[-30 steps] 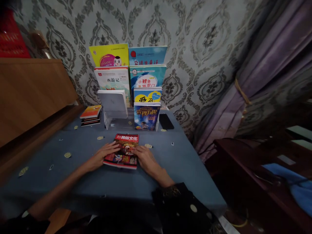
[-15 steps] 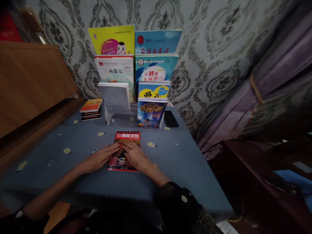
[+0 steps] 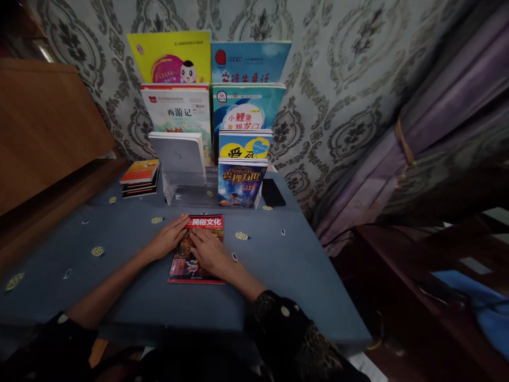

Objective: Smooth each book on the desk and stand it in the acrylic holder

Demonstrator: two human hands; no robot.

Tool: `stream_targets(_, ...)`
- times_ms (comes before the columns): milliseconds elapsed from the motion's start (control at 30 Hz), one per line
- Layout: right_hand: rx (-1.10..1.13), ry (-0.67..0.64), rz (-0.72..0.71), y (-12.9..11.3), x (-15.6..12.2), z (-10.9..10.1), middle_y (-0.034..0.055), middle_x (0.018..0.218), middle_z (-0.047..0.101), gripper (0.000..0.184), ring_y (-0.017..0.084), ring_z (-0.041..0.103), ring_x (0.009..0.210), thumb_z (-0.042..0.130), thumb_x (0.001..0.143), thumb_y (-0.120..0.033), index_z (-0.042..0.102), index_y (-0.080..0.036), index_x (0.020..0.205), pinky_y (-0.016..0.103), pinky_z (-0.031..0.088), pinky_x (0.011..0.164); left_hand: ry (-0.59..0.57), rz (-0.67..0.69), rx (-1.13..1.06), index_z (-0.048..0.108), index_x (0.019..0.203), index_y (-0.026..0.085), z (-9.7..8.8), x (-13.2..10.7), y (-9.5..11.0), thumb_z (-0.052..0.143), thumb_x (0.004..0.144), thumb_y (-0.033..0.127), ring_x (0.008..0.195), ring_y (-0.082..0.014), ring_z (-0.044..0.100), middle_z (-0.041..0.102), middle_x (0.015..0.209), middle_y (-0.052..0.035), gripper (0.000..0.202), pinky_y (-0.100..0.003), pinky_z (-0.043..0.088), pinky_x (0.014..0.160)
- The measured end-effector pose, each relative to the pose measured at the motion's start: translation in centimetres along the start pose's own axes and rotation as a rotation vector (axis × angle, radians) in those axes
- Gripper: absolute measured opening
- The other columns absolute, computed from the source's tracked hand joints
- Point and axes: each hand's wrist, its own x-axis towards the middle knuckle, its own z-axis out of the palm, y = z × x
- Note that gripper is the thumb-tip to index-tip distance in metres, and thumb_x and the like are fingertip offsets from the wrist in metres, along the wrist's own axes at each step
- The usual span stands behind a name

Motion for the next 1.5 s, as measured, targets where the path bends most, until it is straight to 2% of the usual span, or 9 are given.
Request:
stream_targets(200, -0.050, -0.031, 0.112, 0.8, 1.8, -0.6, 0.0187, 0.146, 0.050, 0.047, 0.027, 0.042, 0.140, 0.047, 0.098, -0.031, 0.051, -0.009, 0.139, 0.045, 0.035, 0.117, 0.011, -0.004, 0.040, 0.042, 0.145, 0.016, 0.3, -0.2, 0.2, 0.031, 0.102, 0.031, 0.144, -0.0216, 0.035, 0.042, 0.153, -0.0118, 0.047, -0.043, 0.035, 0.117)
stream_targets(433, -0.147, -0.004, 0.290, 2.2, 0.5, -1.4, 0.0200, 0.150, 0.044, 0.049, 0.029, 0.036, 0.143, 0.040, 0.099, -0.030, 0.048, -0.006, 0.141, 0.049, 0.030, 0.118, 0.008, -0.026, 0.059, 0.043, 0.145, 0.014, 0.2, -0.2, 0.5, 0.031, 0.102, 0.030, 0.143, -0.0224, 0.037, 0.042, 0.153, -0.0124, 0.047, -0.042, 0.036, 0.116)
stream_targets(600, -0.115, 0.022, 0.369, 2.7, 0.0, -1.6, 0.0204, 0.151, 0.043, 0.049, 0.029, 0.035, 0.144, 0.039, 0.098, -0.028, 0.049, -0.006, 0.140, 0.052, 0.028, 0.118, -0.008, -0.033, 0.071, 0.042, 0.145, 0.014, 0.1, -0.2, 0.6, 0.031, 0.101, 0.028, 0.144, -0.0220, 0.036, 0.041, 0.154, -0.0118, 0.047, -0.042, 0.036, 0.116)
stream_targets(733, 0.011, 0.066, 0.377, 4.0, -0.2, -1.5, 0.0169, 0.148, 0.048, 0.045, 0.027, 0.039, 0.141, 0.042, 0.096, -0.027, 0.053, -0.010, 0.136, 0.050, 0.031, 0.116, -0.052, -0.051, 0.076, 0.040, 0.147, 0.014, 0.0, -0.2, 0.6, 0.031, 0.101, 0.029, 0.146, -0.0219, 0.032, 0.037, 0.156, -0.0121, 0.049, -0.042, 0.034, 0.116)
stream_targets(933, 0.205, 0.136, 0.350, 6.5, -0.4, -1.6, 0.0117, 0.138, 0.060, 0.040, 0.024, 0.053, 0.131, 0.041, 0.096, -0.029, 0.059, -0.018, 0.130, 0.044, 0.042, 0.110, -0.155, -0.016, 0.069, 0.032, 0.152, 0.018, -0.7, 0.5, 0.7, 0.029, 0.103, 0.042, 0.148, -0.0238, 0.024, 0.029, 0.159, -0.0114, 0.054, -0.047, 0.026, 0.119)
stream_targets(1200, 0.285, 0.182, 0.334, 7.2, -0.5, -1.0, 0.0102, 0.135, 0.062, 0.039, 0.025, 0.053, 0.131, 0.040, 0.096, -0.027, 0.063, -0.019, 0.126, 0.048, 0.039, 0.112, -0.248, 0.094, 0.041, 0.022, 0.155, 0.023, -1.2, 2.0, 0.4, 0.026, 0.102, 0.054, 0.150, -0.0224, 0.017, 0.023, 0.161, -0.0098, 0.062, -0.048, 0.012, 0.121)
stream_targets(1367, 0.390, 0.192, 0.345, 7.7, -0.7, -1.2, 0.0083, 0.133, 0.064, 0.041, 0.023, 0.057, 0.126, 0.038, 0.097, -0.034, 0.063, -0.021, 0.127, 0.046, 0.041, 0.111, -0.306, 0.149, 0.012, 0.020, 0.156, 0.026, -1.3, 3.0, 0.7, 0.028, 0.100, 0.060, 0.151, -0.0223, 0.016, 0.023, 0.161, -0.0077, 0.066, -0.050, 0.005, 0.121)
stream_targets(1500, 0.507, 0.216, 0.367, 8.1, -0.7, -1.1, 0.0090, 0.134, 0.063, 0.046, 0.023, 0.058, 0.125, 0.037, 0.098, -0.042, 0.060, -0.021, 0.131, 0.047, 0.042, 0.110, -0.368, 0.156, -0.006, 0.017, 0.157, 0.024, -1.1, 3.9, 1.8, 0.031, 0.097, 0.066, 0.151, -0.0231, 0.014, 0.019, 0.162, -0.0088, 0.074, -0.049, 0.003, 0.121)
